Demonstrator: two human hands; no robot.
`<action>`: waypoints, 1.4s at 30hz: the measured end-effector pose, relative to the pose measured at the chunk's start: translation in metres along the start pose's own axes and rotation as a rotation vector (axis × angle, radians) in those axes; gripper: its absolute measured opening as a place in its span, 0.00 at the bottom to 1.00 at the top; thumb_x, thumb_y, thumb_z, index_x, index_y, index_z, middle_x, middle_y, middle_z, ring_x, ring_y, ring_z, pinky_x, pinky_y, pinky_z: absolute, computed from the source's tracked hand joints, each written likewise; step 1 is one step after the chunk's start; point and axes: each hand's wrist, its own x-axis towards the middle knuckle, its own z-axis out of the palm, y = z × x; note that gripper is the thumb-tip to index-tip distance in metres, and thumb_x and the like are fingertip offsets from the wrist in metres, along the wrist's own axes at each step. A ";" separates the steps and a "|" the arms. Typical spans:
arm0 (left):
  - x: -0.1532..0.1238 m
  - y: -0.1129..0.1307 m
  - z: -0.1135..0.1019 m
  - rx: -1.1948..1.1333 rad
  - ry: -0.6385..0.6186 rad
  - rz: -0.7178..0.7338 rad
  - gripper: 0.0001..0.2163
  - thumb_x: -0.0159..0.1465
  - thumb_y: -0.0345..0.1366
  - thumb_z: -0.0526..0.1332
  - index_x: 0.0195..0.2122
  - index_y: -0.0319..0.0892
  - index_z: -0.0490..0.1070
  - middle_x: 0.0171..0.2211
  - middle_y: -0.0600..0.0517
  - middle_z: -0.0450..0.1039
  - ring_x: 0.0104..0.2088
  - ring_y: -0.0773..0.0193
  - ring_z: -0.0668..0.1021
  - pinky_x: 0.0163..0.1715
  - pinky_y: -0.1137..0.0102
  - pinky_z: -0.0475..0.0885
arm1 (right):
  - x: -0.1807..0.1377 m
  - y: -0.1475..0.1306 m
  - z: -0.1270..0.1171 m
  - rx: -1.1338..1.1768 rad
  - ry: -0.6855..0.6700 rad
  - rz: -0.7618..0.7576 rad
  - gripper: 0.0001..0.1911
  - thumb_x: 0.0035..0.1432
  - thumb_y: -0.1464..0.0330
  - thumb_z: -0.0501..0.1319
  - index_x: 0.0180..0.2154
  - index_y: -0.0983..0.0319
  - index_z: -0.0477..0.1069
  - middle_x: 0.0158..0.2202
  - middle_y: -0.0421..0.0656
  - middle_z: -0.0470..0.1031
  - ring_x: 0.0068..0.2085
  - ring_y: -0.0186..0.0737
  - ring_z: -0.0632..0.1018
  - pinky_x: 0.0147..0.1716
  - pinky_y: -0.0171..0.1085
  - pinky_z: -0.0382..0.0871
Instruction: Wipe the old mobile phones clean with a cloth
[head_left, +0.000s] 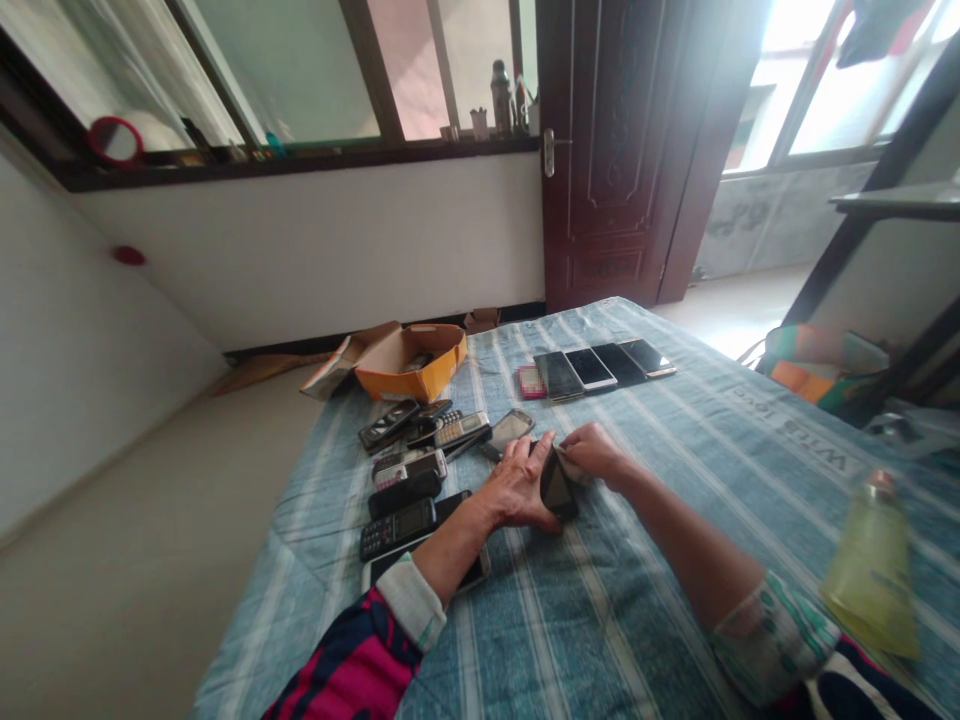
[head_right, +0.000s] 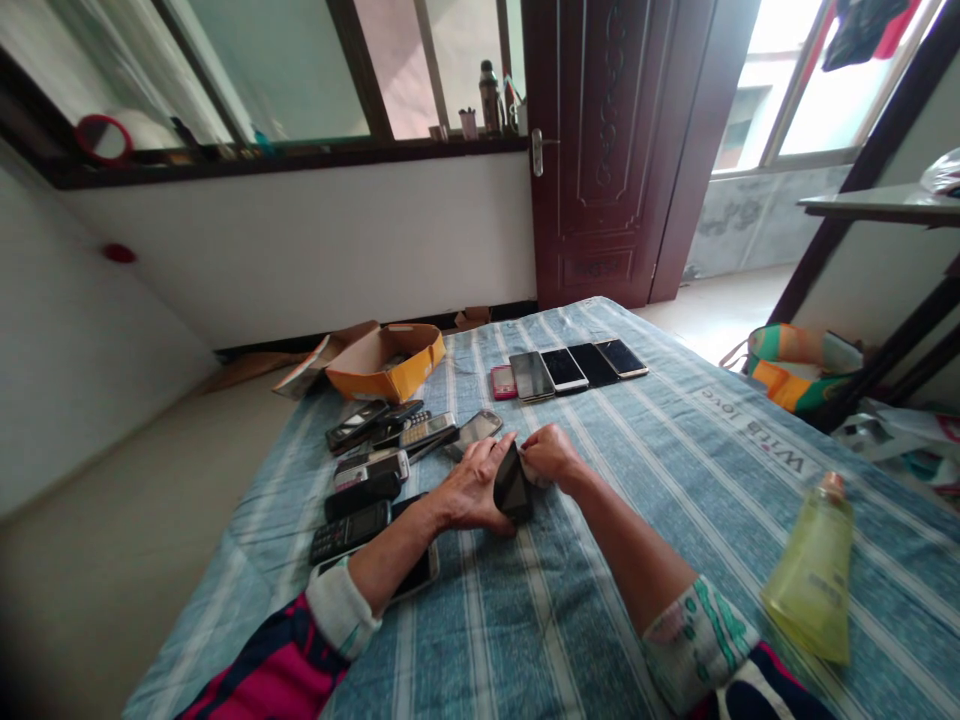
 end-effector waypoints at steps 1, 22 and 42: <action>-0.001 0.001 0.000 0.002 0.009 -0.007 0.63 0.32 0.47 0.75 0.69 0.44 0.42 0.61 0.39 0.54 0.63 0.36 0.56 0.61 0.50 0.58 | -0.003 0.000 -0.001 -0.007 -0.016 0.005 0.09 0.40 0.74 0.55 0.16 0.66 0.72 0.12 0.35 0.60 0.17 0.27 0.61 0.16 0.29 0.49; -0.013 0.031 0.003 0.094 0.056 -0.261 0.59 0.37 0.51 0.70 0.68 0.40 0.44 0.58 0.37 0.58 0.58 0.34 0.62 0.57 0.52 0.62 | -0.059 0.019 -0.017 -0.315 -0.146 -0.106 0.11 0.39 0.75 0.55 0.10 0.65 0.64 0.11 0.34 0.49 0.18 0.27 0.58 0.20 0.32 0.44; -0.004 0.007 -0.018 0.132 -0.193 0.029 0.52 0.39 0.47 0.74 0.65 0.45 0.54 0.68 0.36 0.47 0.67 0.35 0.51 0.61 0.44 0.54 | -0.057 0.024 -0.016 -0.204 0.115 -0.181 0.17 0.49 0.72 0.54 0.33 0.62 0.82 0.27 0.39 0.79 0.32 0.39 0.77 0.29 0.31 0.60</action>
